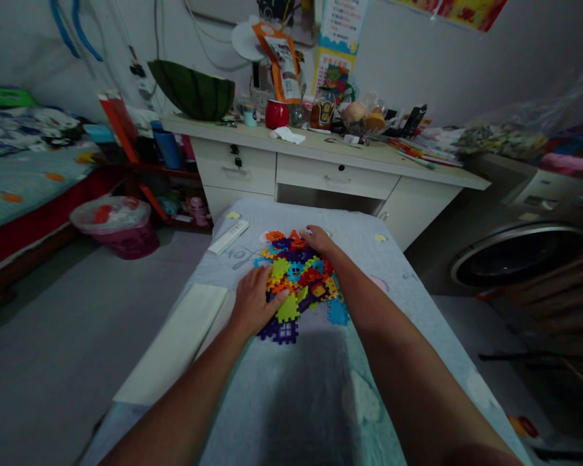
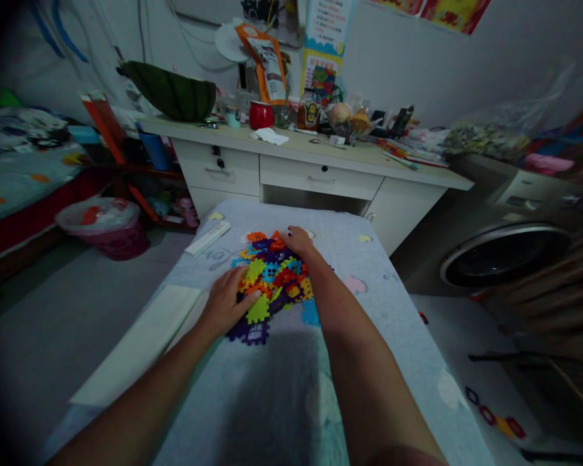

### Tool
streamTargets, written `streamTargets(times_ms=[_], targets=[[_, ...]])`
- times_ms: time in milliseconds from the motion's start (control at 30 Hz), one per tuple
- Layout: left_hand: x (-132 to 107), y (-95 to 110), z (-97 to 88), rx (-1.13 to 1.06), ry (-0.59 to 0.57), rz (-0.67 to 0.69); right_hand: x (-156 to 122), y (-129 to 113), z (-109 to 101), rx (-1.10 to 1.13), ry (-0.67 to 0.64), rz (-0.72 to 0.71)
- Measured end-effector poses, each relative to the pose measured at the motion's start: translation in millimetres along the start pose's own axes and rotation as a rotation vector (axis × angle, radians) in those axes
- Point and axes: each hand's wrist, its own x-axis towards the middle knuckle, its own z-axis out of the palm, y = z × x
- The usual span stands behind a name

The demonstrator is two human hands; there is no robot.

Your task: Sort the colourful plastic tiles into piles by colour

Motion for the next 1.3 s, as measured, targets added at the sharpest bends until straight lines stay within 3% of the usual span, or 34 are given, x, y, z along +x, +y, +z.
streamTargets(times_ms=[133, 300, 400, 600, 700, 867, 1133, 1200, 1300], targets=[[0.0, 1.2, -1.1, -0.045, -0.033, 0.061, -0.8, -4.6, -2.7, 0.022, -0.26, -0.106], [-1.0, 4.6, -2.1, -0.084, -0.052, 0.075, -4.7, -21.2, -23.5, -0.09, -0.354, -0.078], [-1.7, 6.1, -2.3, -0.093, -0.039, 0.054, -0.5, -41.9, -29.5, -0.198, -0.33, -0.081], [-1.3, 7.7, -2.1, -0.107, 0.076, -0.011, 13.1, -86.6, -0.1, -0.25, -0.265, -0.146], [-1.6, 7.4, -0.1, -0.144, 0.144, -0.046, 15.4, -94.5, 17.7, -0.249, -0.322, -0.175], [-3.3, 4.3, 5.7, -0.162, 0.151, -0.091, 7.6, -91.7, 19.7, -0.24, -0.425, -0.272], [-1.5, -0.1, 7.0, -0.184, 0.119, -0.035, -34.0, -88.7, -13.2, -0.045, -0.689, -0.482], [-0.8, 1.6, 3.0, -0.189, 0.056, 0.005, -46.1, -79.4, -26.2, 0.071, -0.669, -0.52], [-0.6, 4.1, -2.4, -0.181, -0.016, 0.037, -59.7, -49.3, -44.3, 0.245, -0.476, -0.466]])
